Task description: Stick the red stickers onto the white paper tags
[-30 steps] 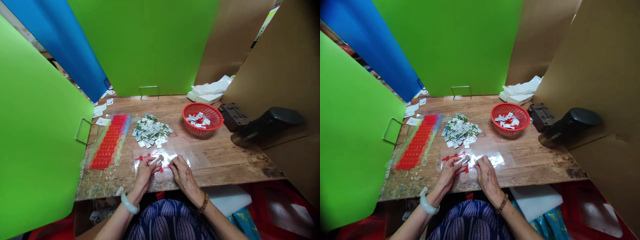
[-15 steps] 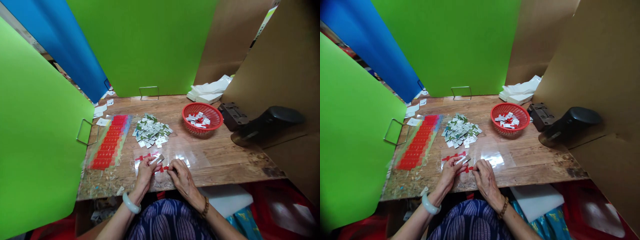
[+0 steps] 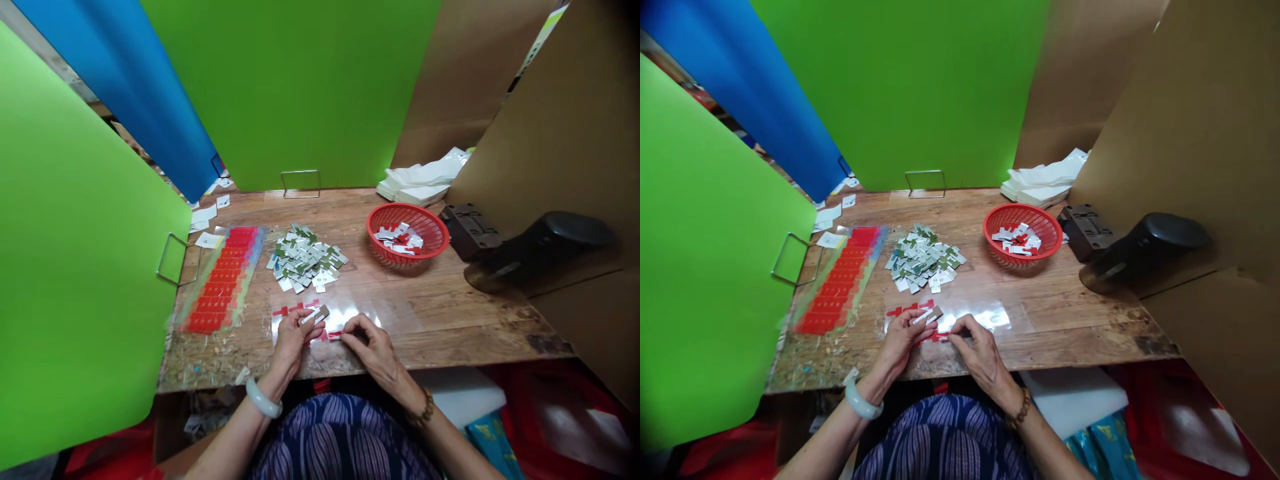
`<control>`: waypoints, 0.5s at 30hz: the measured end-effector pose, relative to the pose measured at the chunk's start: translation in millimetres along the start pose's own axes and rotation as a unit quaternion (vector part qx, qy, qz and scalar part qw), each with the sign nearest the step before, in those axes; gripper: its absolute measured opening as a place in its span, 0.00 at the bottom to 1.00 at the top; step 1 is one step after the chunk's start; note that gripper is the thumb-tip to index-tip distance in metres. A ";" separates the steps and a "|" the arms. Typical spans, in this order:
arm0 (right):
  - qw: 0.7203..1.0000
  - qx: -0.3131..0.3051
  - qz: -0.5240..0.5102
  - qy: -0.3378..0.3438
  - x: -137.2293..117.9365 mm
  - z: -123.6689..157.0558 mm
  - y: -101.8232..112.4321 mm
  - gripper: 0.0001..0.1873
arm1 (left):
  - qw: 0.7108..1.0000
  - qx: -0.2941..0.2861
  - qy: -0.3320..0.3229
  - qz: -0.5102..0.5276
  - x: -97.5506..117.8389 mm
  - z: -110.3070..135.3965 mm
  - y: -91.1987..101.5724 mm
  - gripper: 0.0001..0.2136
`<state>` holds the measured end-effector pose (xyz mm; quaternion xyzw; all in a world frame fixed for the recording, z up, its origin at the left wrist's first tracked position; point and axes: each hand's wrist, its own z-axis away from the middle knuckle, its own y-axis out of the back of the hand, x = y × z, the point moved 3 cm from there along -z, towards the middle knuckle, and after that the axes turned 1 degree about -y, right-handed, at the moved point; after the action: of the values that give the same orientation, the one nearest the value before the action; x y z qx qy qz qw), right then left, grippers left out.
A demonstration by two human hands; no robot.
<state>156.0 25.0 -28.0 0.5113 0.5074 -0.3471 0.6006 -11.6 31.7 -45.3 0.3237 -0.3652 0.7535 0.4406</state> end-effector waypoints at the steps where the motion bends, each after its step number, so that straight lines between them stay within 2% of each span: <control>1: 1.000 -0.003 -0.010 -0.008 -0.7 -1.6 1.6 0.03 | 1.000 -0.005 0.005 0.002 0.1 -0.1 1.0 0.07; 7: 0.999 0.013 -0.034 -0.034 -13.3 -11.6 6.6 0.06 | 0.996 -0.072 0.044 0.015 7.4 12.2 0.9 0.08; 11: 1.000 0.019 -0.007 -0.012 -21.2 -16.7 2.7 0.05 | 0.991 -0.118 0.060 0.009 13.8 26.2 -3.3 0.14; 15: 1.000 0.016 0.017 0.020 -26.7 -17.8 -2.0 0.03 | 0.990 -0.124 0.064 0.009 17.1 33.0 -6.2 0.18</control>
<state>143.1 39.0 -2.2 0.5364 0.5046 -0.3346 0.5880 -7.4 13.6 -12.5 0.2143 -0.4303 0.7253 0.4928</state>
